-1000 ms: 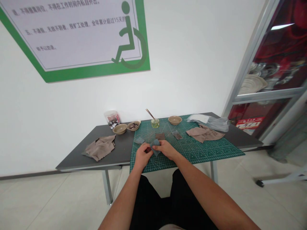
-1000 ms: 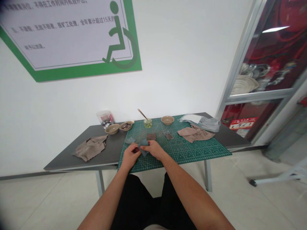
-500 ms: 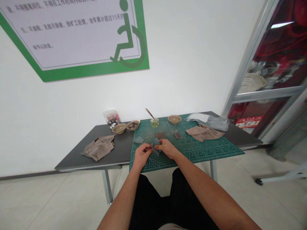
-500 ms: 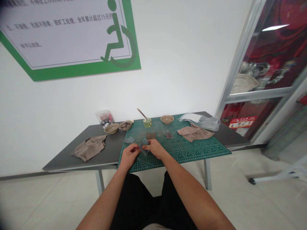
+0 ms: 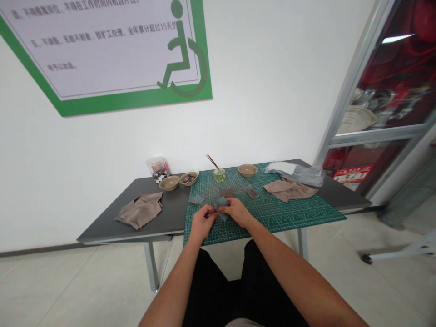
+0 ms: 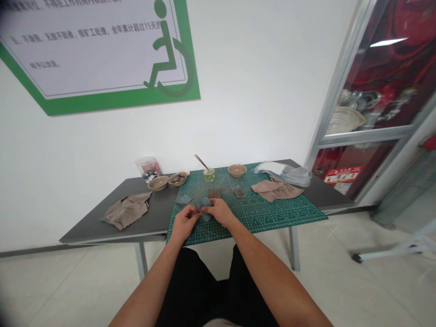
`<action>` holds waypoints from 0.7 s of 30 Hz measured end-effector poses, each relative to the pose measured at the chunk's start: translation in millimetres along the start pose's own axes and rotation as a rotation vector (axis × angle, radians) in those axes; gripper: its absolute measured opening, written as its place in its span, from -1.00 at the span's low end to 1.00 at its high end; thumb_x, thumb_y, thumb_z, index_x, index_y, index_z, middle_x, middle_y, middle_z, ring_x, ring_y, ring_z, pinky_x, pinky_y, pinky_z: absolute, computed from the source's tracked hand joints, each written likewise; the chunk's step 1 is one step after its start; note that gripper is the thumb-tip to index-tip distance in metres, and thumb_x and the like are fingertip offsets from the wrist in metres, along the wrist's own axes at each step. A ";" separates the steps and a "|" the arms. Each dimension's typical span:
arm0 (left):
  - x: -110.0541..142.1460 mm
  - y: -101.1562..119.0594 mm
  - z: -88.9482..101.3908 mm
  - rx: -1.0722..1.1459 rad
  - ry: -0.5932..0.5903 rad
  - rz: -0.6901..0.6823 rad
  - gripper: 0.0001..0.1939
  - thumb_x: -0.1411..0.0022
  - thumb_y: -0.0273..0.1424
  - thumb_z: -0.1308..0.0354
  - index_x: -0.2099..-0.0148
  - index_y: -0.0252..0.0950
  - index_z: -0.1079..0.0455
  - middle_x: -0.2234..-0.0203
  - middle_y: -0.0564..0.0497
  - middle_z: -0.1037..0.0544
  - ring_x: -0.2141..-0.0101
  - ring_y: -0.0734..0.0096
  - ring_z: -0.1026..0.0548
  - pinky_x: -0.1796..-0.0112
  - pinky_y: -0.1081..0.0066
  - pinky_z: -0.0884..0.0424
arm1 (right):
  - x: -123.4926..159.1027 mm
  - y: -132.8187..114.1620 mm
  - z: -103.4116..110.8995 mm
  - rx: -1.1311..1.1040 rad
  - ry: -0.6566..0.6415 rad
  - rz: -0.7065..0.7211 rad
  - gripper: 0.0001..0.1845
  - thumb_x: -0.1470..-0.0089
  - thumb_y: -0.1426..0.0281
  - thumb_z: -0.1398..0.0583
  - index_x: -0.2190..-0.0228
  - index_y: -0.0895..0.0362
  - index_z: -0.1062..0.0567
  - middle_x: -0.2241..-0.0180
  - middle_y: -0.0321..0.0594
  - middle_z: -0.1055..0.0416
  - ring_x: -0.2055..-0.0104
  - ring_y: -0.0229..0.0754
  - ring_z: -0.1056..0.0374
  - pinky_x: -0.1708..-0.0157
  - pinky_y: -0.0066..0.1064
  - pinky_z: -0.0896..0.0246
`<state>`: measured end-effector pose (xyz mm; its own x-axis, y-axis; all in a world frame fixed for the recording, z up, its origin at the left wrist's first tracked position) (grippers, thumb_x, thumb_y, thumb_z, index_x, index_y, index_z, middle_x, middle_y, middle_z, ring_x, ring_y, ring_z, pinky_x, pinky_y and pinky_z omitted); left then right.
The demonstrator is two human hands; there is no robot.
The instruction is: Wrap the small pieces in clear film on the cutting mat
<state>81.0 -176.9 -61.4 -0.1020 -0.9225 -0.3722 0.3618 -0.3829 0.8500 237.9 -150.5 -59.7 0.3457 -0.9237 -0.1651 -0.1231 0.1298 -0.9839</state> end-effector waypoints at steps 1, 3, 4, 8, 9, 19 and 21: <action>-0.5 -2.7 -0.2 0.034 -0.002 0.010 -0.93 -0.06 -0.39 -0.16 0.40 -0.28 -0.36 0.57 0.13 -0.44 0.51 0.51 -0.37 0.42 0.51 -0.28 | 0.4 -1.5 -0.3 -0.010 0.006 0.000 -0.60 0.19 0.14 -0.32 0.41 0.23 -0.52 0.52 -0.26 -0.41 0.49 -0.27 -0.25 0.42 -0.44 -0.14; -1.5 -7.1 -0.2 0.074 -0.001 0.020 -0.93 -0.05 -0.40 -0.17 0.39 -0.29 -0.36 0.54 0.11 -0.46 0.50 0.50 -0.40 0.41 0.50 -0.30 | 0.6 -3.9 -0.7 -0.012 0.012 0.008 -0.59 0.20 0.14 -0.33 0.41 0.23 -0.52 0.51 -0.27 -0.41 0.48 -0.28 -0.25 0.41 -0.43 -0.15; -2.0 -8.2 0.0 0.076 0.002 0.019 -0.94 -0.06 -0.41 -0.17 0.39 -0.29 -0.36 0.54 0.10 -0.46 0.49 0.50 -0.40 0.40 0.50 -0.30 | 0.4 -4.7 -0.9 -0.005 0.003 0.017 -0.59 0.20 0.14 -0.33 0.40 0.22 -0.52 0.50 -0.27 -0.41 0.48 -0.28 -0.25 0.41 -0.44 -0.15; -2.7 -2.7 1.8 -0.031 0.043 -0.068 -0.97 -0.06 -0.44 -0.15 0.41 -0.29 -0.39 0.50 0.09 -0.42 0.47 0.51 -0.38 0.40 0.51 -0.29 | -1.3 -2.8 -1.0 0.072 -0.088 0.013 -0.59 0.13 0.10 -0.29 0.44 0.23 -0.50 0.56 -0.33 -0.33 0.52 -0.33 -0.16 0.46 -0.47 -0.07; -2.5 0.4 1.8 -0.073 0.050 -0.101 -0.98 -0.06 -0.46 -0.14 0.41 -0.28 -0.39 0.49 0.09 -0.40 0.46 0.51 -0.37 0.40 0.51 -0.28 | -1.9 -1.5 -0.6 0.088 -0.101 0.005 -0.57 0.12 0.08 -0.28 0.45 0.24 -0.50 0.58 -0.33 -0.31 0.53 -0.34 -0.14 0.48 -0.48 -0.05; 1.2 9.1 -1.4 -0.150 0.006 -0.056 -0.93 -0.09 -0.47 -0.09 0.45 -0.29 -0.34 0.54 0.11 -0.42 0.48 0.50 -0.37 0.39 0.50 -0.26 | -2.3 5.4 2.9 0.140 -0.060 0.002 -0.59 0.08 0.09 -0.25 0.49 0.23 -0.49 0.58 -0.27 -0.37 0.54 -0.30 -0.21 0.50 -0.47 -0.08; 1.1 9.1 -0.9 -0.159 0.011 -0.042 -0.93 -0.07 -0.48 -0.09 0.46 -0.29 -0.33 0.56 0.12 -0.41 0.49 0.51 -0.36 0.40 0.51 -0.24 | -1.7 4.4 3.0 0.155 -0.060 0.009 -0.61 0.07 0.11 -0.25 0.47 0.23 -0.50 0.56 -0.27 -0.39 0.53 -0.30 -0.22 0.49 -0.47 -0.10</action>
Point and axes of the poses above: each hand's wrist, its own x-axis away from the middle knuckle, its own z-axis out of the back of the hand, y = z × x, the point moved 2 cm from there along -x, towards the middle knuckle
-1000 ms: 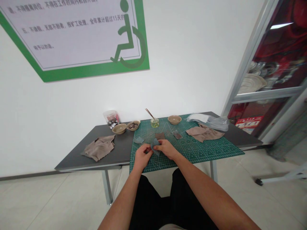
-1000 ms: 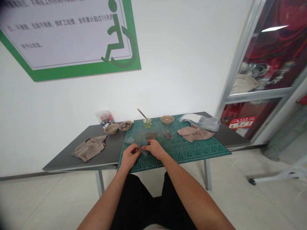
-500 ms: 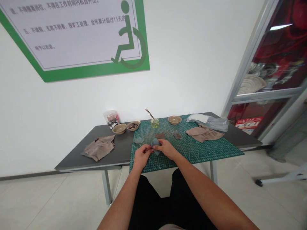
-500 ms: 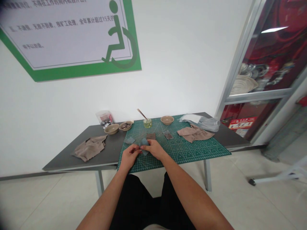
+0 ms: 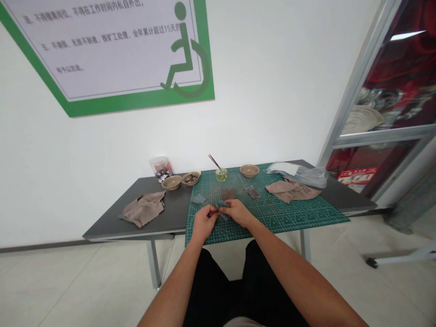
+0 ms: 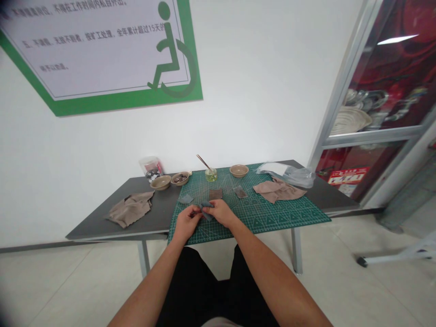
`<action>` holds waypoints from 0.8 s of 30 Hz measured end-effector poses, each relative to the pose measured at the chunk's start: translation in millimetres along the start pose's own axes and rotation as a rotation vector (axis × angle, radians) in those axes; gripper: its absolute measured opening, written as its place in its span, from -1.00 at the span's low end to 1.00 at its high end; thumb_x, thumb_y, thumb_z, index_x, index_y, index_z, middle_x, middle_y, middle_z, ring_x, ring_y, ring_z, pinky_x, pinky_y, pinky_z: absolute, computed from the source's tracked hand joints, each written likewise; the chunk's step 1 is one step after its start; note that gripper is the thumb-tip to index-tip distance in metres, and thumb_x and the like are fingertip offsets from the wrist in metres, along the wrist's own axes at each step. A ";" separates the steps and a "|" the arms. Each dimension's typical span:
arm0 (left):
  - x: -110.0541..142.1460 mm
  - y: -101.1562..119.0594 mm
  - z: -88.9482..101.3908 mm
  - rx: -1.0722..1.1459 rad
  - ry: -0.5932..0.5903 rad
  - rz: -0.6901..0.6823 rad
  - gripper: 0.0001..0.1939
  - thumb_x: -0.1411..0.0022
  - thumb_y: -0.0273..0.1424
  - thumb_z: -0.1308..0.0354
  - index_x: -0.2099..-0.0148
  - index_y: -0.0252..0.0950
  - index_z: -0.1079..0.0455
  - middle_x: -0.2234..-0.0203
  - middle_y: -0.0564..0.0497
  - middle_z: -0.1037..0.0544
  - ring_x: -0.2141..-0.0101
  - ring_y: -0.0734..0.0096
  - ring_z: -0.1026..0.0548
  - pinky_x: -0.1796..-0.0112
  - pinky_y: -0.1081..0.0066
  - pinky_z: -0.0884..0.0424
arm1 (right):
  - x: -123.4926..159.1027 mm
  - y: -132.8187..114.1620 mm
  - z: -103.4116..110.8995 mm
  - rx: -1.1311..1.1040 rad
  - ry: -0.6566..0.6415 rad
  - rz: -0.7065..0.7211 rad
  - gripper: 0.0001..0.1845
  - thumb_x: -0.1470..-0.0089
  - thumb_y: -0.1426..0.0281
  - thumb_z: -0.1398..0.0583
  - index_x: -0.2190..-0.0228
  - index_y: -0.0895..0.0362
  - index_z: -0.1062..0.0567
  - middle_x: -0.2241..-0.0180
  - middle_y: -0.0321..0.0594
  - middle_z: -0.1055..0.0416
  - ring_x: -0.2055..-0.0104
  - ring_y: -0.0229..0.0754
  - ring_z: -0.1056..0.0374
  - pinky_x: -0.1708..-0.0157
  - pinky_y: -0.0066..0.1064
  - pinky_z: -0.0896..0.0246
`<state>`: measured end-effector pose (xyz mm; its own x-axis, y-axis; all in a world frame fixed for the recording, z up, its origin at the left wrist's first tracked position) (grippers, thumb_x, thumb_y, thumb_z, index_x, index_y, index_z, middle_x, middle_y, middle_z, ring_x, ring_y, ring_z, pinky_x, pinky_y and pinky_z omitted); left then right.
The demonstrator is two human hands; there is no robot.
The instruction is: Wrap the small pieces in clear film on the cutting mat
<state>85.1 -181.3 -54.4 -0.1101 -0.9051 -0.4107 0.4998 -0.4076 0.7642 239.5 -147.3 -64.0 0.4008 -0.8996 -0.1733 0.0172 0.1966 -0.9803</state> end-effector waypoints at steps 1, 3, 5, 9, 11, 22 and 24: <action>-0.1 -0.1 0.3 -0.019 0.008 0.003 -0.92 -0.06 -0.48 -0.09 0.47 -0.29 -0.32 0.58 0.13 -0.39 0.51 0.52 -0.34 0.42 0.51 -0.22 | 0.2 -0.5 0.2 0.015 0.004 0.003 -0.62 0.09 0.12 -0.26 0.46 0.23 -0.51 0.55 -0.27 -0.40 0.52 -0.30 -0.23 0.47 -0.47 -0.11; -0.2 -0.5 0.6 -0.058 0.021 0.002 -0.90 -0.05 -0.49 -0.09 0.49 -0.29 -0.29 0.62 0.15 -0.34 0.54 0.53 -0.31 0.45 0.52 -0.18 | 0.3 -1.3 0.4 0.050 0.012 0.010 -0.63 0.12 0.15 -0.29 0.44 0.24 -0.53 0.54 -0.27 -0.41 0.51 -0.30 -0.24 0.46 -0.47 -0.13; -0.3 -1.4 0.6 -0.060 0.017 -0.001 -0.88 -0.05 -0.49 -0.09 0.51 -0.29 -0.28 0.64 0.15 -0.32 0.54 0.53 -0.30 0.46 0.52 -0.17 | 0.3 -1.0 0.3 0.060 0.015 0.011 -0.63 0.13 0.15 -0.30 0.44 0.24 -0.53 0.54 -0.26 -0.41 0.51 -0.30 -0.25 0.46 -0.48 -0.13; -1.0 -4.3 0.0 0.057 -0.009 0.009 -0.92 -0.07 -0.46 -0.10 0.46 -0.29 -0.35 0.56 0.11 -0.44 0.48 0.49 -0.39 0.39 0.50 -0.25 | 0.4 0.6 -0.7 -0.034 0.003 -0.006 -0.59 0.10 0.11 -0.27 0.44 0.25 -0.52 0.55 -0.23 -0.43 0.52 -0.29 -0.26 0.47 -0.46 -0.15; -1.5 -5.5 0.0 0.086 -0.003 0.014 -0.94 -0.07 -0.46 -0.10 0.44 -0.29 -0.36 0.53 0.10 -0.47 0.45 0.48 -0.41 0.37 0.50 -0.26 | 0.8 -0.3 -1.2 -0.047 -0.002 -0.011 -0.59 0.10 0.11 -0.26 0.43 0.25 -0.53 0.54 -0.23 -0.44 0.51 -0.28 -0.27 0.46 -0.46 -0.16; -4.4 -5.8 0.0 0.197 0.004 0.087 -0.93 -0.03 -0.40 -0.16 0.45 -0.28 -0.37 0.56 0.10 -0.47 0.49 0.47 -0.42 0.39 0.47 -0.31 | 1.0 -0.2 -2.4 -0.060 0.068 -0.014 -0.63 0.10 0.13 -0.26 0.45 0.22 -0.51 0.57 -0.26 -0.42 0.55 -0.28 -0.28 0.50 -0.45 -0.18; -6.0 -9.0 0.5 0.313 0.035 0.152 -0.88 -0.01 -0.35 -0.20 0.39 -0.28 -0.38 0.55 0.10 -0.47 0.51 0.46 -0.43 0.42 0.45 -0.34 | 0.4 -0.2 -2.3 -0.075 0.139 -0.037 -0.63 0.04 0.13 -0.22 0.40 0.21 -0.50 0.56 -0.25 -0.42 0.57 -0.26 -0.29 0.53 -0.42 -0.19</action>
Point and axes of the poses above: each hand's wrist, its own x-axis away from the middle knuckle, its own z-axis out of the back of the hand, y = z × x, the point moved 2 cm from there along -x, towards the middle knuckle
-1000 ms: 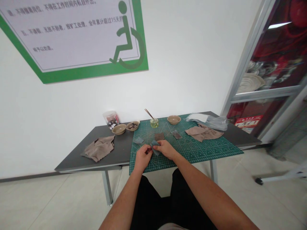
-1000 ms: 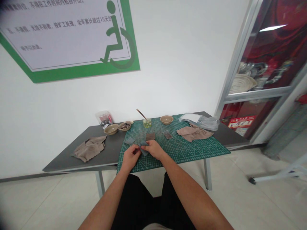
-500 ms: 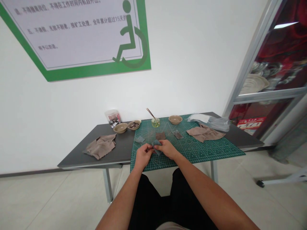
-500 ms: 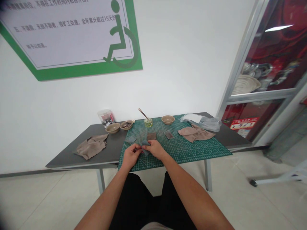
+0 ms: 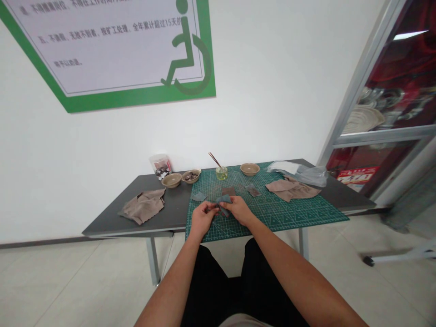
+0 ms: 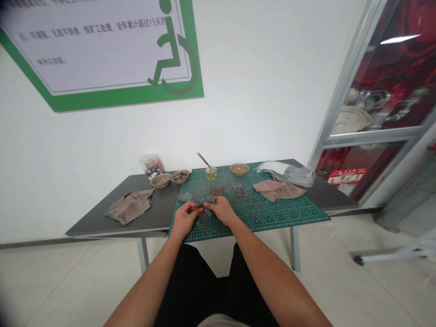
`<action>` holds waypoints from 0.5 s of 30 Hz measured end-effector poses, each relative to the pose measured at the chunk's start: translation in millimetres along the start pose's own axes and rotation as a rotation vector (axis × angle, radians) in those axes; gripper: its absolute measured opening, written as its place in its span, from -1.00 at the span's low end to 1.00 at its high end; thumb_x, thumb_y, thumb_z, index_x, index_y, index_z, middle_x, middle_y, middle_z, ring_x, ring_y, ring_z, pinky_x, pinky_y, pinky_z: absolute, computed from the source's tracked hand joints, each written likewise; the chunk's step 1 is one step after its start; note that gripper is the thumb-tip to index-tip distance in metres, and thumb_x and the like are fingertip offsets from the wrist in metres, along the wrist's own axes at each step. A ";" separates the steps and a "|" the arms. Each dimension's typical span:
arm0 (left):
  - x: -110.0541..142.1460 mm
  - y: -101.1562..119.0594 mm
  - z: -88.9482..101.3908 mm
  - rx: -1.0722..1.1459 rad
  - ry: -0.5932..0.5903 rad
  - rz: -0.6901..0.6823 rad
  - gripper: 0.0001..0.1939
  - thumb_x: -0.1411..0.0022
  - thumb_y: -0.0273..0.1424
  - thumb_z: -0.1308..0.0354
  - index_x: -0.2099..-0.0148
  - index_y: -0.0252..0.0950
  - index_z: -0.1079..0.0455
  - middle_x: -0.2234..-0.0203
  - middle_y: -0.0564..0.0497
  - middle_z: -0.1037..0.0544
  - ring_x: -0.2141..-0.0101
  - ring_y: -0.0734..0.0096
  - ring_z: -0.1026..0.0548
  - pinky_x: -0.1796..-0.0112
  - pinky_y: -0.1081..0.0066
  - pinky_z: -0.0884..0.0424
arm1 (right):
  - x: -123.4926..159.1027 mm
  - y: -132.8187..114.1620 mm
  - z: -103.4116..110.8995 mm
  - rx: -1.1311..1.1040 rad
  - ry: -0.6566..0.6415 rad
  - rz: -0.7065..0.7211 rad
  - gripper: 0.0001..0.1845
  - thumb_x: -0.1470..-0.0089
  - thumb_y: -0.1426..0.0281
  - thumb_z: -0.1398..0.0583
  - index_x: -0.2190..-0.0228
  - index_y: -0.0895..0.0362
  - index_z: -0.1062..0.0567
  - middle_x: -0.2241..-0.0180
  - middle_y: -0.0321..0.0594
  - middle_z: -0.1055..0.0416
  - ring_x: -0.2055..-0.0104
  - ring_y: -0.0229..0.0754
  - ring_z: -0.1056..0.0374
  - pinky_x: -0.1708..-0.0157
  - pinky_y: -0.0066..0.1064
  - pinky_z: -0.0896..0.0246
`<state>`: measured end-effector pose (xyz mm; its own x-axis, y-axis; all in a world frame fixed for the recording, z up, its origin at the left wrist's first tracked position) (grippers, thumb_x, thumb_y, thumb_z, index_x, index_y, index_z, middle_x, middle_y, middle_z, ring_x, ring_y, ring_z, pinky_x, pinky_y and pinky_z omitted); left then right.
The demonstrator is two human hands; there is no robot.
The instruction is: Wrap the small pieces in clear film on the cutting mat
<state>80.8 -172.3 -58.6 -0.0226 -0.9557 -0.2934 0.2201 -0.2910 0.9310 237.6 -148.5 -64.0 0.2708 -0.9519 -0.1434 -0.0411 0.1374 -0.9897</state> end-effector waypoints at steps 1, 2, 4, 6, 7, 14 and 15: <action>-1.0 -1.2 1.2 0.036 0.031 0.013 -0.85 -0.01 -0.32 -0.22 0.37 -0.28 -0.37 0.55 0.11 -0.46 0.53 0.48 -0.42 0.44 0.46 -0.34 | 0.4 -0.7 0.2 0.021 0.059 0.005 -0.63 -0.01 0.13 -0.18 0.35 0.21 -0.50 0.53 -0.23 -0.43 0.55 -0.24 -0.31 0.52 -0.40 -0.20; -1.9 -2.2 2.6 0.051 0.069 0.008 -0.82 -0.01 -0.30 -0.23 0.35 -0.28 -0.37 0.55 0.12 -0.44 0.55 0.50 -0.40 0.46 0.47 -0.33 | 1.6 -2.2 0.1 0.072 0.126 0.031 -0.64 -0.07 0.15 -0.13 0.30 0.19 -0.49 0.48 -0.20 -0.45 0.50 -0.21 -0.33 0.49 -0.38 -0.23; -3.4 -3.3 5.7 0.023 0.144 -0.042 -0.81 -0.01 -0.29 -0.23 0.33 -0.28 -0.38 0.54 0.12 -0.41 0.55 0.53 -0.36 0.46 0.49 -0.31 | 6.7 -7.5 -2.2 0.282 0.233 0.164 -0.67 -0.15 0.25 -0.05 0.19 0.16 -0.49 0.32 -0.13 -0.48 0.31 -0.15 -0.38 0.30 -0.29 -0.27; -4.4 -3.8 8.1 -0.020 0.207 -0.092 -0.81 -0.01 -0.30 -0.24 0.33 -0.29 -0.40 0.51 0.10 -0.42 0.52 0.54 -0.35 0.43 0.50 -0.32 | 14.5 -13.7 -8.7 0.607 0.284 0.325 -0.68 -0.16 0.38 -0.03 0.11 0.11 -0.48 0.13 -0.09 -0.43 0.08 -0.09 -0.29 0.08 -0.20 -0.17; -4.7 -4.0 9.0 -0.023 0.231 -0.104 -0.80 -0.01 -0.30 -0.24 0.31 -0.29 -0.40 0.48 0.09 -0.43 0.50 0.53 -0.37 0.41 0.49 -0.33 | 18.7 -16.0 -12.7 0.771 0.292 0.369 -0.67 -0.14 0.42 -0.05 0.09 0.08 -0.48 0.07 -0.09 -0.39 0.00 -0.05 -0.22 0.02 -0.16 -0.09; -5.2 -1.2 7.9 0.047 0.218 -0.097 -0.74 -0.08 -0.30 -0.19 0.19 -0.31 -0.41 0.40 0.01 -0.49 0.36 0.46 -0.46 0.27 0.43 -0.39 | 33.4 -16.8 -28.3 1.209 0.087 0.355 -0.60 -0.04 0.24 -0.18 0.08 0.12 -0.47 0.17 -0.05 -0.37 0.08 0.01 -0.19 0.07 -0.17 -0.04; -5.1 -0.9 7.1 0.045 0.213 -0.079 -0.74 -0.07 -0.29 -0.19 0.20 -0.32 -0.40 0.42 0.02 -0.49 0.38 0.46 -0.46 0.28 0.43 -0.40 | 33.3 -16.7 -27.6 1.188 0.090 0.356 -0.55 -0.03 0.21 -0.18 0.05 0.13 -0.46 0.16 -0.04 -0.37 0.07 0.01 -0.19 0.07 -0.18 -0.03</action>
Point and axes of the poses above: each hand's wrist, its own x-axis away from the middle knuckle, its own z-axis out of the back of the hand, y = z × x, the point moved 2 cm from there along -x, towards the middle knuckle
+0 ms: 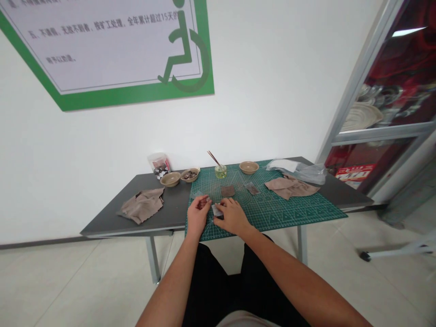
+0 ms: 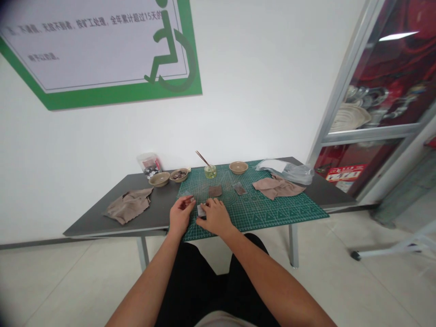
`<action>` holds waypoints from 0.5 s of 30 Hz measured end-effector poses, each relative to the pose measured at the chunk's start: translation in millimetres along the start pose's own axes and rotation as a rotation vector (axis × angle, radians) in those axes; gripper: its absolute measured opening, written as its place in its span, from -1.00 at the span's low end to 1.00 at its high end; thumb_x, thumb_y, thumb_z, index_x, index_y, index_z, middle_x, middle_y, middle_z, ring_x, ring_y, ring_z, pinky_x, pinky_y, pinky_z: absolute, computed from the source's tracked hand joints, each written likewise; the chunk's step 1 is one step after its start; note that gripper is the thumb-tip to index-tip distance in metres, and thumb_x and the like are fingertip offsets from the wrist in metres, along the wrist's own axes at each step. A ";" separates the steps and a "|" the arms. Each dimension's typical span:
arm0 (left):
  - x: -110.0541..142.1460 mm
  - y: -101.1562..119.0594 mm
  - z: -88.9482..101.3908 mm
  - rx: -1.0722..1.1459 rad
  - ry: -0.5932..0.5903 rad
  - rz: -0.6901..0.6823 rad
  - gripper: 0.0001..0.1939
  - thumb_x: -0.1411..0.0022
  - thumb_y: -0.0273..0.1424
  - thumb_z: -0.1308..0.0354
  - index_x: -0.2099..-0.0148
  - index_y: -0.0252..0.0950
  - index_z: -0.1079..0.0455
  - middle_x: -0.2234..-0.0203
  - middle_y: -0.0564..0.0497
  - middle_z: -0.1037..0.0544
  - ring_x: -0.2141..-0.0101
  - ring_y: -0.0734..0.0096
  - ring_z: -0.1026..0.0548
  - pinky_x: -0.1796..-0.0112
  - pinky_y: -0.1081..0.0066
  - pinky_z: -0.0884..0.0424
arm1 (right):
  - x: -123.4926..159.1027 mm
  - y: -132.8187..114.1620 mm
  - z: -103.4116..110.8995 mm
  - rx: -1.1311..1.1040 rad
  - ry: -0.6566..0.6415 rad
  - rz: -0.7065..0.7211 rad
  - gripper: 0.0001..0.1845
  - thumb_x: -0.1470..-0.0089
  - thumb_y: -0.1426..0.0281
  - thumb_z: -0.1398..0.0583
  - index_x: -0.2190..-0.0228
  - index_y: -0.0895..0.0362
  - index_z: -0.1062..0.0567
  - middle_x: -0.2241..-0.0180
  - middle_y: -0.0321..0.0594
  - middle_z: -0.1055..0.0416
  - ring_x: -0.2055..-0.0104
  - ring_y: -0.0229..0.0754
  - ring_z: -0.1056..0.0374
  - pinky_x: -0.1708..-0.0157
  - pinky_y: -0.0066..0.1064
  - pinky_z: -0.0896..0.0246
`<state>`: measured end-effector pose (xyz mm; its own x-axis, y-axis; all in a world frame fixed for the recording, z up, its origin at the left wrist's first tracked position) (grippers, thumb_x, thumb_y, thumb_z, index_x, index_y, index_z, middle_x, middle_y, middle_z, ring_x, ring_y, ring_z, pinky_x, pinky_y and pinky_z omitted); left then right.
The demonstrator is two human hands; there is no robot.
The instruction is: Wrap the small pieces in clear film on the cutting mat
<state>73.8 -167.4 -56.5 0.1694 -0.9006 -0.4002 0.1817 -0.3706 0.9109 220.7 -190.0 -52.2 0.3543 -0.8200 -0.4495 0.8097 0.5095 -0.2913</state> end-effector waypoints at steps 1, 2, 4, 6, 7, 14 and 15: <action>0.3 0.1 -0.9 -0.005 -0.006 0.016 -0.73 -0.06 -0.29 -0.20 0.20 -0.32 -0.39 0.44 0.03 -0.49 0.39 0.46 -0.46 0.29 0.43 -0.40 | -0.4 1.1 0.2 -0.030 0.014 -0.013 -0.52 -0.04 0.19 -0.17 0.02 0.14 -0.43 0.15 -0.04 -0.38 0.07 0.01 -0.20 0.06 -0.19 -0.04; 0.7 0.2 -1.9 -0.013 -0.020 0.030 -0.72 -0.05 -0.27 -0.21 0.21 -0.32 -0.38 0.45 0.04 -0.49 0.41 0.46 -0.46 0.31 0.43 -0.40 | -1.1 2.4 0.5 -0.066 0.029 -0.028 -0.48 -0.06 0.20 -0.15 -0.04 0.15 -0.38 0.16 -0.05 -0.39 0.07 0.00 -0.21 0.05 -0.20 -0.04; 1.7 0.6 -4.1 -0.055 -0.072 0.047 -0.74 -0.06 -0.25 -0.20 0.25 -0.31 -0.36 0.46 0.05 -0.50 0.42 0.46 -0.47 0.32 0.44 -0.39 | -3.1 4.2 0.9 -0.137 0.051 -0.042 -0.43 -0.11 0.25 -0.11 -0.14 0.15 -0.24 0.16 -0.07 -0.43 0.08 -0.04 -0.25 0.05 -0.22 -0.05; 2.7 1.6 -5.8 -0.127 -0.132 0.033 -0.79 -0.08 -0.25 -0.18 0.31 -0.29 -0.35 0.46 0.06 -0.52 0.41 0.46 -0.47 0.32 0.45 -0.37 | -5.1 4.8 0.9 -0.177 0.047 -0.022 -0.44 -0.13 0.28 -0.11 -0.16 0.10 -0.22 0.14 -0.10 -0.44 0.09 -0.06 -0.27 0.06 -0.23 -0.06; 3.1 2.3 -6.4 -0.170 -0.158 0.018 -0.81 -0.09 -0.26 -0.17 0.34 -0.29 -0.35 0.46 0.08 -0.52 0.41 0.46 -0.47 0.31 0.45 -0.35 | -6.0 5.1 0.7 -0.184 0.042 -0.009 -0.48 -0.13 0.29 -0.11 -0.13 0.08 -0.25 0.12 -0.12 -0.44 0.08 -0.07 -0.27 0.06 -0.24 -0.06; 3.4 1.9 -10.5 -0.424 -0.271 -0.043 -0.86 -0.16 -0.30 -0.10 0.37 -0.26 -0.38 0.49 0.10 -0.50 0.45 0.45 -0.42 0.37 0.46 -0.28 | -8.9 14.7 -4.0 -0.165 0.011 -0.100 -0.81 -0.17 0.40 -0.09 0.22 0.11 -0.48 0.31 -0.19 -0.48 0.20 -0.12 -0.31 0.19 -0.35 -0.11; 3.7 2.2 -11.3 -0.458 -0.279 -0.072 -0.88 -0.17 -0.32 -0.09 0.33 -0.25 -0.39 0.46 0.08 -0.50 0.41 0.43 -0.42 0.34 0.44 -0.29 | -8.9 16.1 -4.4 -0.165 0.017 -0.112 -0.82 -0.16 0.42 -0.09 0.23 0.11 -0.48 0.31 -0.18 -0.49 0.20 -0.12 -0.31 0.19 -0.36 -0.11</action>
<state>85.8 -169.0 -57.1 -0.1118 -0.9258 -0.3610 0.5978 -0.3529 0.7198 228.6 -173.3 -56.7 0.2570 -0.8703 -0.4201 0.7557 0.4520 -0.4740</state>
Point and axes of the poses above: each hand's wrist, its own x-axis away from the middle knuckle, its own z-axis out of the back of the hand, y = z × x, the point moved 2 cm from there along -x, towards the middle knuckle
